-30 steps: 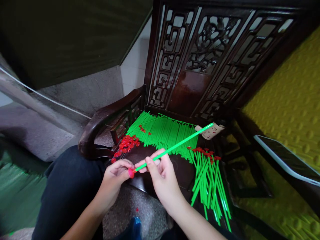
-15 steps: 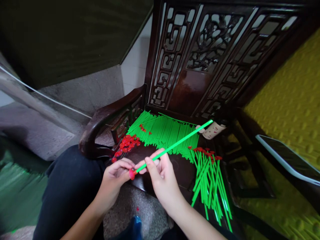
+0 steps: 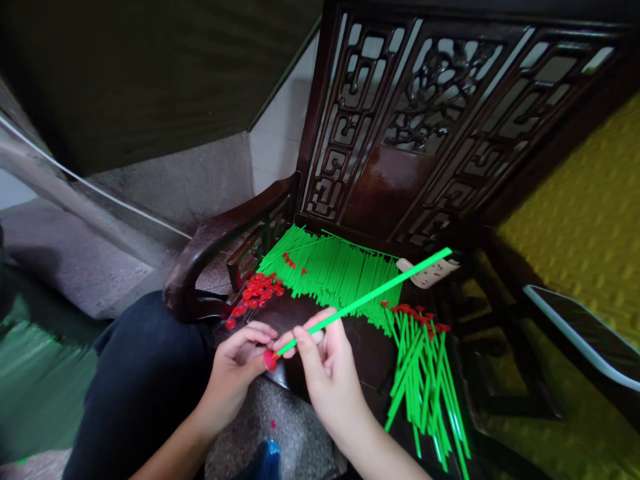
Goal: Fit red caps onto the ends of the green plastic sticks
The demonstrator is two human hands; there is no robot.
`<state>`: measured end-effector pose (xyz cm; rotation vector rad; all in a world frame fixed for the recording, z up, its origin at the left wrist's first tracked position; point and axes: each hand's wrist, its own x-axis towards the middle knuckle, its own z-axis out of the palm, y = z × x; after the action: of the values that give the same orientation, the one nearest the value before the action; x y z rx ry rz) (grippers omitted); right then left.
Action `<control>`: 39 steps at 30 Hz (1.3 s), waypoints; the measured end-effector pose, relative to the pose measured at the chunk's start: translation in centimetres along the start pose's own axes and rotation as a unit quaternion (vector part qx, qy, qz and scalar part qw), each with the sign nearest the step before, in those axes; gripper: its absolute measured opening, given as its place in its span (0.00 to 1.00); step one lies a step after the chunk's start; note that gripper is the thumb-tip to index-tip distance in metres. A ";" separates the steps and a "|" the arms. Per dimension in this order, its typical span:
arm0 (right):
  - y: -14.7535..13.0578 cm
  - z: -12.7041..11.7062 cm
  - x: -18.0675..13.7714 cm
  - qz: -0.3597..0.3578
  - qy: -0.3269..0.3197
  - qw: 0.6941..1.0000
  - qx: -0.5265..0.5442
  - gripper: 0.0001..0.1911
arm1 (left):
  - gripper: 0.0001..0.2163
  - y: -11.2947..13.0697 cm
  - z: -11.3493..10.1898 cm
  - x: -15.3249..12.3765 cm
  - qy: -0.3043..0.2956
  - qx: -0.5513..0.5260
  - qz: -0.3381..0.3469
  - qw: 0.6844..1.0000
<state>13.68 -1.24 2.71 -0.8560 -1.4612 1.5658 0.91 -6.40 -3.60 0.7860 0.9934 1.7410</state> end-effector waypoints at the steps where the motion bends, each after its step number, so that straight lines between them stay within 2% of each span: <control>1: 0.0 -0.1 0.0 -0.005 -0.006 1.000 -0.004 0.08 | 0.07 -0.2 0.0 0.0 0.001 -0.016 -0.006 1.000; 10: -0.7 -0.2 -0.2 0.000 -0.021 0.999 -0.037 0.08 | 0.07 -1.0 0.3 -0.6 -0.026 -0.101 -0.047 0.993; 16: -0.2 -0.4 -0.1 0.009 -0.031 0.999 -0.019 0.08 | 0.08 -1.0 0.1 -1.1 -0.045 -0.110 -0.102 0.988; 20: -0.4 -0.4 -0.1 0.022 -0.025 0.999 -0.034 0.08 | 0.08 -0.9 0.0 -1.2 -0.063 -0.099 -0.108 0.987; 28: -0.5 -0.2 -0.3 0.046 -0.035 0.998 0.009 0.08 | 0.04 -1.1 -0.1 -1.3 -0.038 -0.100 -0.089 0.990; 33: -0.5 0.1 -0.5 0.024 -0.021 0.999 -0.003 0.07 | 0.03 -1.0 -0.1 -1.3 -0.034 -0.093 -0.096 0.990; 36: -0.8 0.5 -0.3 0.024 -0.005 1.000 -0.002 0.08 | 0.03 -0.9 0.1 -0.8 -0.002 -0.088 -0.100 0.991; 39: -1.3 0.8 0.0 0.033 0.016 0.999 -0.004 0.09 | 0.06 -0.6 0.4 -0.4 0.028 -0.114 -0.132 0.984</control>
<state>13.16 -1.61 4.09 -0.9385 -1.4305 1.5884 1.63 -6.52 -4.00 0.4404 0.8729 1.6160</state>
